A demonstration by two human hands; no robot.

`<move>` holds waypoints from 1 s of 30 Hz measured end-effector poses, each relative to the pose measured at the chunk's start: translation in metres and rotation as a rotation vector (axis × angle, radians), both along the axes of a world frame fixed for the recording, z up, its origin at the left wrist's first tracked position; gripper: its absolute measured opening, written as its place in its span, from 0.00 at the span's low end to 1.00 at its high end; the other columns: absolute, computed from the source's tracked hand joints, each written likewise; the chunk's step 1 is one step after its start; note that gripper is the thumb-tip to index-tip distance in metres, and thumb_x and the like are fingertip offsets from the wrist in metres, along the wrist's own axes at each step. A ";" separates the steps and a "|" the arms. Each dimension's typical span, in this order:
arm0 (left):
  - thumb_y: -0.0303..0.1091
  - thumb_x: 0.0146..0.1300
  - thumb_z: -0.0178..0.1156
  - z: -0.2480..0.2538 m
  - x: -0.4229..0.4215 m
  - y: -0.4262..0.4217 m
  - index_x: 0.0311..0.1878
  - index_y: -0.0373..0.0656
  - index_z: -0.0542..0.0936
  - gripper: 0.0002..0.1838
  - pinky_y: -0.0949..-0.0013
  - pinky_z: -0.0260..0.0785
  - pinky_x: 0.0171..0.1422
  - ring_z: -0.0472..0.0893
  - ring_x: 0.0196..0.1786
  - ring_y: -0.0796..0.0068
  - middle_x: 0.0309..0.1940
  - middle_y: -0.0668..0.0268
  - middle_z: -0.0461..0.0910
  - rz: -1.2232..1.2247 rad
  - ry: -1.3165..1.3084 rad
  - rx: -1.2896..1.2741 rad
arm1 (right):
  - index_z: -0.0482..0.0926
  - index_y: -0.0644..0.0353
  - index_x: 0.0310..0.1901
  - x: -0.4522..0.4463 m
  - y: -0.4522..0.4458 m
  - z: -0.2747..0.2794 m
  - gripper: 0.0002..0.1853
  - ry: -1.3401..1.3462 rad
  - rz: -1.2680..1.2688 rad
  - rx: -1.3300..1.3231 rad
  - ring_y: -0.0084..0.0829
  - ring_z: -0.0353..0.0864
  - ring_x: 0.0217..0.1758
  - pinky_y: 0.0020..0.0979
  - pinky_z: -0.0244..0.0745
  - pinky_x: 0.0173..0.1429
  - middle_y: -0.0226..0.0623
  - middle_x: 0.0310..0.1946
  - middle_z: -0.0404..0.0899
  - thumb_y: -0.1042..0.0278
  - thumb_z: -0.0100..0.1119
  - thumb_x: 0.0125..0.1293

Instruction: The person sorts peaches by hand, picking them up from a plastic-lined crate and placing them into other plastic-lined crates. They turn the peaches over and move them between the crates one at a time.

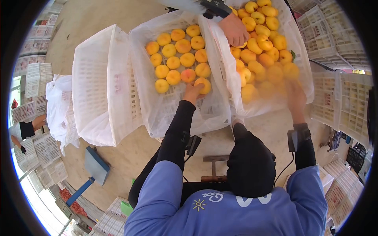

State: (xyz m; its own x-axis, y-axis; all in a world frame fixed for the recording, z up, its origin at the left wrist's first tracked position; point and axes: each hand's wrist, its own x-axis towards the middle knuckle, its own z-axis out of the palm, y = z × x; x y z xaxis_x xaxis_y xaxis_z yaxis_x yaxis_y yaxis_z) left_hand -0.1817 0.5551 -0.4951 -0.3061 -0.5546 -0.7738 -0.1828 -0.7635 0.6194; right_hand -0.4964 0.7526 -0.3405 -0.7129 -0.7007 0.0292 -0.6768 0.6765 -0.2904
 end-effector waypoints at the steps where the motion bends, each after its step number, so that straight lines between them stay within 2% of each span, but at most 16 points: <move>1: 0.32 0.58 0.60 0.000 -0.008 -0.002 0.57 0.36 0.67 0.24 0.61 0.79 0.48 0.78 0.52 0.65 0.52 0.59 0.72 -0.009 -0.035 0.006 | 0.81 0.49 0.42 0.000 0.001 -0.001 0.15 0.016 0.008 -0.007 0.38 0.82 0.36 0.36 0.73 0.40 0.37 0.31 0.82 0.50 0.54 0.65; 6: 0.31 0.58 0.60 -0.014 -0.015 0.010 0.58 0.37 0.67 0.25 0.62 0.79 0.49 0.79 0.50 0.65 0.51 0.61 0.73 -0.031 -0.044 -0.068 | 0.81 0.52 0.42 -0.001 0.003 -0.002 0.14 0.010 0.024 -0.018 0.36 0.82 0.35 0.35 0.73 0.39 0.37 0.30 0.82 0.52 0.54 0.65; 8: 0.33 0.60 0.59 -0.030 -0.014 0.019 0.60 0.39 0.68 0.24 0.65 0.79 0.44 0.79 0.48 0.67 0.48 0.63 0.75 0.005 -0.076 -0.165 | 0.81 0.53 0.41 -0.002 0.006 -0.005 0.13 0.015 0.111 -0.113 0.35 0.82 0.34 0.34 0.73 0.38 0.36 0.30 0.82 0.53 0.55 0.64; 9: 0.33 0.60 0.59 -0.034 -0.011 0.020 0.60 0.39 0.68 0.24 0.65 0.79 0.44 0.79 0.48 0.67 0.48 0.63 0.75 -0.020 -0.062 -0.153 | 0.81 0.53 0.41 -0.004 0.008 -0.010 0.13 0.027 0.086 -0.101 0.35 0.82 0.34 0.34 0.73 0.38 0.36 0.30 0.82 0.53 0.55 0.64; 11: 0.36 0.62 0.59 -0.038 -0.008 0.018 0.59 0.41 0.71 0.22 0.69 0.77 0.37 0.80 0.45 0.72 0.45 0.66 0.77 -0.282 -0.117 -0.222 | 0.81 0.54 0.40 -0.010 0.011 -0.017 0.13 -0.009 0.161 -0.152 0.34 0.82 0.32 0.33 0.74 0.36 0.35 0.30 0.82 0.54 0.56 0.64; 15: 0.43 0.64 0.57 -0.042 -0.006 0.019 0.56 0.40 0.73 0.22 0.69 0.74 0.38 0.81 0.41 0.68 0.43 0.64 0.79 -0.269 -0.199 -0.184 | 0.80 0.54 0.39 0.006 -0.001 0.008 0.12 -0.093 0.043 -0.164 0.34 0.82 0.31 0.32 0.74 0.35 0.34 0.30 0.82 0.56 0.57 0.63; 17: 0.49 0.63 0.56 -0.048 -0.008 0.013 0.57 0.39 0.73 0.26 0.64 0.73 0.45 0.80 0.40 0.58 0.46 0.58 0.79 -0.574 -0.477 -0.603 | 0.80 0.54 0.39 0.005 0.000 0.009 0.12 -0.178 0.035 -0.153 0.33 0.82 0.31 0.31 0.74 0.36 0.34 0.30 0.82 0.56 0.57 0.63; 18: 0.50 0.63 0.55 -0.032 -0.013 0.012 0.50 0.34 0.75 0.26 0.55 0.66 0.56 0.75 0.49 0.37 0.49 0.39 0.74 -0.580 -0.455 -0.619 | 0.80 0.54 0.40 0.003 0.000 0.012 0.11 -0.230 0.025 -0.110 0.31 0.82 0.33 0.31 0.75 0.37 0.32 0.31 0.83 0.57 0.58 0.62; 19: 0.50 0.63 0.55 -0.032 -0.015 0.014 0.50 0.34 0.75 0.26 0.55 0.66 0.56 0.75 0.49 0.37 0.49 0.39 0.74 -0.585 -0.441 -0.626 | 0.80 0.54 0.40 0.000 -0.001 0.013 0.11 -0.217 0.016 -0.112 0.31 0.82 0.33 0.31 0.75 0.37 0.32 0.31 0.83 0.57 0.58 0.62; 21: 0.51 0.63 0.55 -0.033 -0.011 0.017 0.55 0.33 0.73 0.28 0.54 0.66 0.56 0.73 0.55 0.42 0.54 0.41 0.72 -0.633 -0.546 -0.827 | 0.80 0.55 0.40 -0.012 -0.002 0.012 0.12 -0.417 0.138 0.070 0.31 0.82 0.36 0.31 0.75 0.40 0.31 0.33 0.83 0.57 0.58 0.60; 22: 0.48 0.62 0.57 -0.030 -0.008 0.022 0.60 0.33 0.69 0.31 0.58 0.67 0.57 0.73 0.57 0.48 0.58 0.44 0.70 -0.524 -0.527 -0.904 | 0.79 0.55 0.42 -0.019 -0.007 0.009 0.15 -0.552 0.190 -0.051 0.32 0.82 0.37 0.32 0.75 0.41 0.32 0.36 0.83 0.56 0.60 0.58; 23: 0.48 0.62 0.57 -0.027 -0.003 0.026 0.60 0.33 0.69 0.31 0.58 0.67 0.57 0.73 0.57 0.48 0.58 0.44 0.70 -0.530 -0.519 -0.911 | 0.79 0.55 0.42 -0.028 -0.012 0.010 0.15 -0.546 0.182 -0.056 0.32 0.82 0.37 0.32 0.75 0.41 0.32 0.36 0.83 0.56 0.60 0.58; 25: 0.43 0.62 0.59 0.017 -0.001 0.030 0.64 0.33 0.65 0.32 0.63 0.67 0.59 0.73 0.56 0.56 0.61 0.48 0.67 -0.345 -0.328 -0.700 | 0.77 0.55 0.43 -0.026 -0.041 0.024 0.17 -0.359 0.326 0.033 0.35 0.82 0.37 0.35 0.75 0.41 0.34 0.38 0.81 0.56 0.62 0.54; 26: 0.37 0.64 0.58 0.032 -0.001 0.033 0.64 0.34 0.65 0.28 0.66 0.67 0.59 0.73 0.55 0.63 0.62 0.51 0.67 -0.317 -0.280 -0.728 | 0.77 0.55 0.43 -0.026 -0.053 0.021 0.17 -0.362 0.323 0.028 0.35 0.82 0.37 0.35 0.75 0.41 0.34 0.38 0.81 0.56 0.62 0.54; 28: 0.35 0.65 0.57 0.049 0.003 0.037 0.64 0.34 0.65 0.27 0.66 0.67 0.59 0.73 0.55 0.63 0.61 0.52 0.68 -0.278 -0.225 -0.767 | 0.75 0.54 0.50 -0.020 -0.076 0.017 0.22 -0.148 0.593 0.074 0.36 0.81 0.41 0.36 0.75 0.43 0.33 0.44 0.78 0.58 0.62 0.53; 30: 0.33 0.66 0.56 0.070 0.002 0.040 0.64 0.35 0.66 0.25 0.66 0.67 0.58 0.73 0.55 0.64 0.61 0.53 0.68 -0.233 -0.169 -0.808 | 0.75 0.54 0.50 -0.003 -0.096 0.010 0.23 -0.128 0.639 0.163 0.39 0.80 0.42 0.38 0.75 0.43 0.34 0.44 0.78 0.59 0.63 0.51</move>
